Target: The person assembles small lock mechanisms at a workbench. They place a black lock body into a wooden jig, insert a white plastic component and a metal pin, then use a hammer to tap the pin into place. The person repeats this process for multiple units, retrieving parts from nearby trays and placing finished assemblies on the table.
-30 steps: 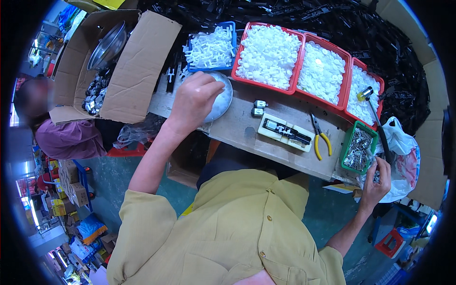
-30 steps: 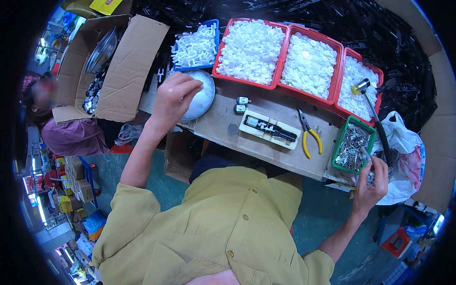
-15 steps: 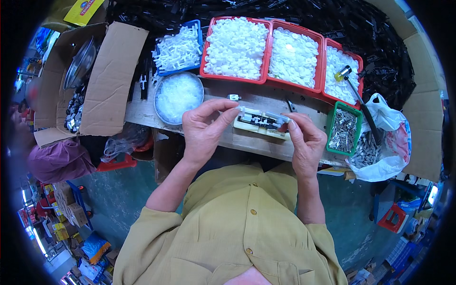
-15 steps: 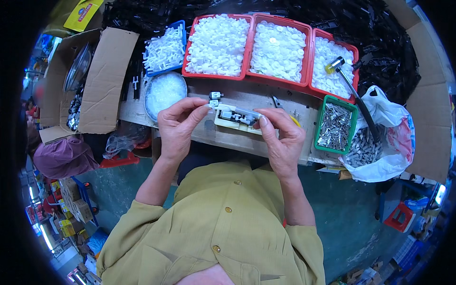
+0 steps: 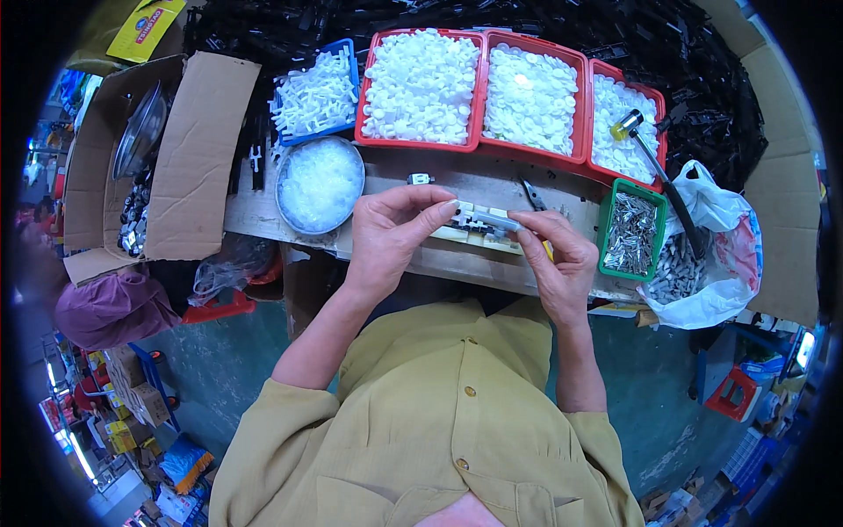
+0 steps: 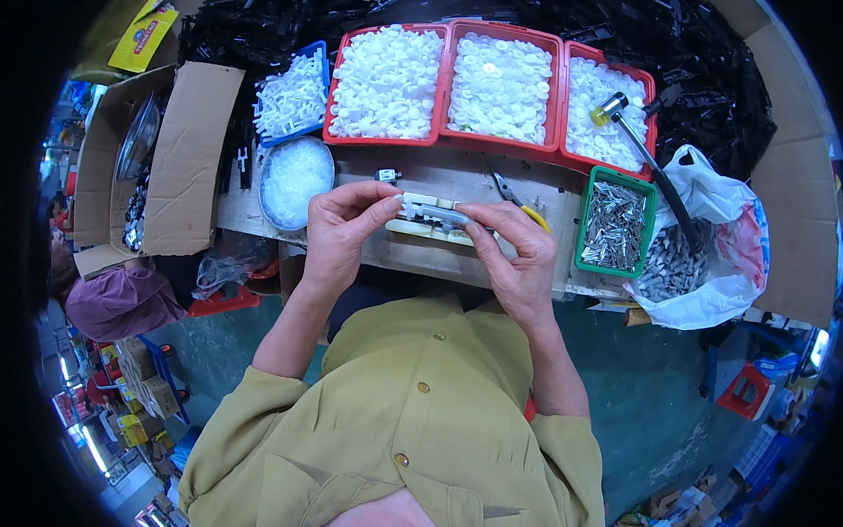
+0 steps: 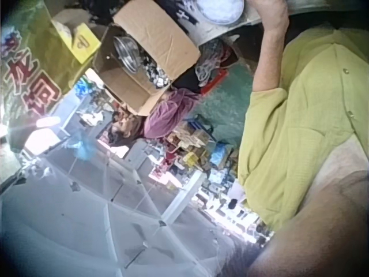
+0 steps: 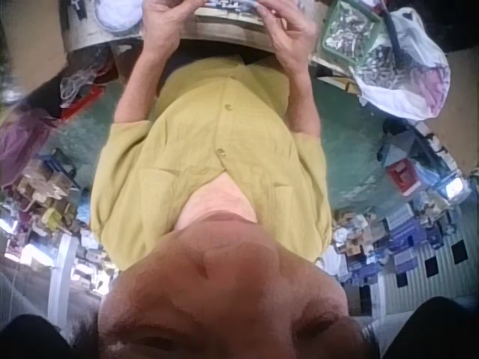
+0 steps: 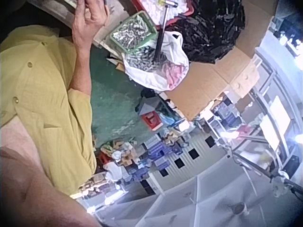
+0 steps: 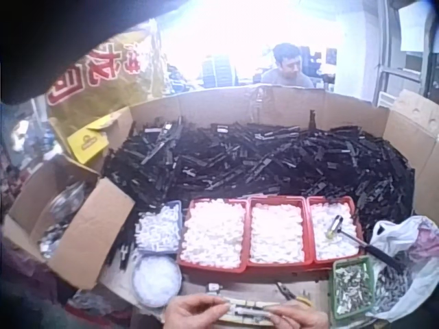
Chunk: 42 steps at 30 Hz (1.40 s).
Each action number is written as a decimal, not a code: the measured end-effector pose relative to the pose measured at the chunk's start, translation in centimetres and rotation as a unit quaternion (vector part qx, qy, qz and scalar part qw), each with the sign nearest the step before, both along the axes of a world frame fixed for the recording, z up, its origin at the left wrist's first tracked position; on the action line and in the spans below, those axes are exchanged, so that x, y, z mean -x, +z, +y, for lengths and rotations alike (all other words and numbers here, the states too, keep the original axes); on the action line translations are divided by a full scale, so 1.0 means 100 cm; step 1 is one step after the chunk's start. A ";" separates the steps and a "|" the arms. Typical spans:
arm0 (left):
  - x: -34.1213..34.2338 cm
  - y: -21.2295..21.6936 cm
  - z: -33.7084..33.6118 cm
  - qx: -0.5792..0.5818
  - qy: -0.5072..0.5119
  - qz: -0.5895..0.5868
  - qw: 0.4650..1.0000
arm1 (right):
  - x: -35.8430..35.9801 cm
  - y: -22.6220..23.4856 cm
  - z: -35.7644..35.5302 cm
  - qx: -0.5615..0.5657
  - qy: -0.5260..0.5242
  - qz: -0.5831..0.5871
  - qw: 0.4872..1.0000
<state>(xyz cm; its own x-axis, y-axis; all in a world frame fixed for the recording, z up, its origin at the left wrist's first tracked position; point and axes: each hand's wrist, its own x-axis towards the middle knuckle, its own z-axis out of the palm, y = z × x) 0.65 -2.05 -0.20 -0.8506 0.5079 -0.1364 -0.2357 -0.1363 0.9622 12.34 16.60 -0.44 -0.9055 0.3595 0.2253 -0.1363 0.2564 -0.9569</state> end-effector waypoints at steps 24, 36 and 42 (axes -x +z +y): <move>0.008 -0.008 0.019 0.217 -0.067 0.419 0.879 | -0.018 -0.024 0.020 0.188 -0.071 -0.106 0.974; 0.004 -0.030 0.030 0.222 -0.094 0.453 0.859 | -0.011 -0.031 0.013 0.196 -0.090 -0.150 0.965; 0.004 -0.033 0.030 0.206 -0.083 0.448 0.866 | -0.009 -0.028 0.016 0.172 -0.069 -0.164 0.969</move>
<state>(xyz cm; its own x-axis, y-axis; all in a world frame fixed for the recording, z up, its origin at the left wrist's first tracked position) 0.27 0.93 -3.54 -0.6284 0.6988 0.3417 0.6471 0.2258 0.7282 13.20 18.21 -3.23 -0.8459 0.4851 -0.2216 0.2028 -0.0917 -0.9749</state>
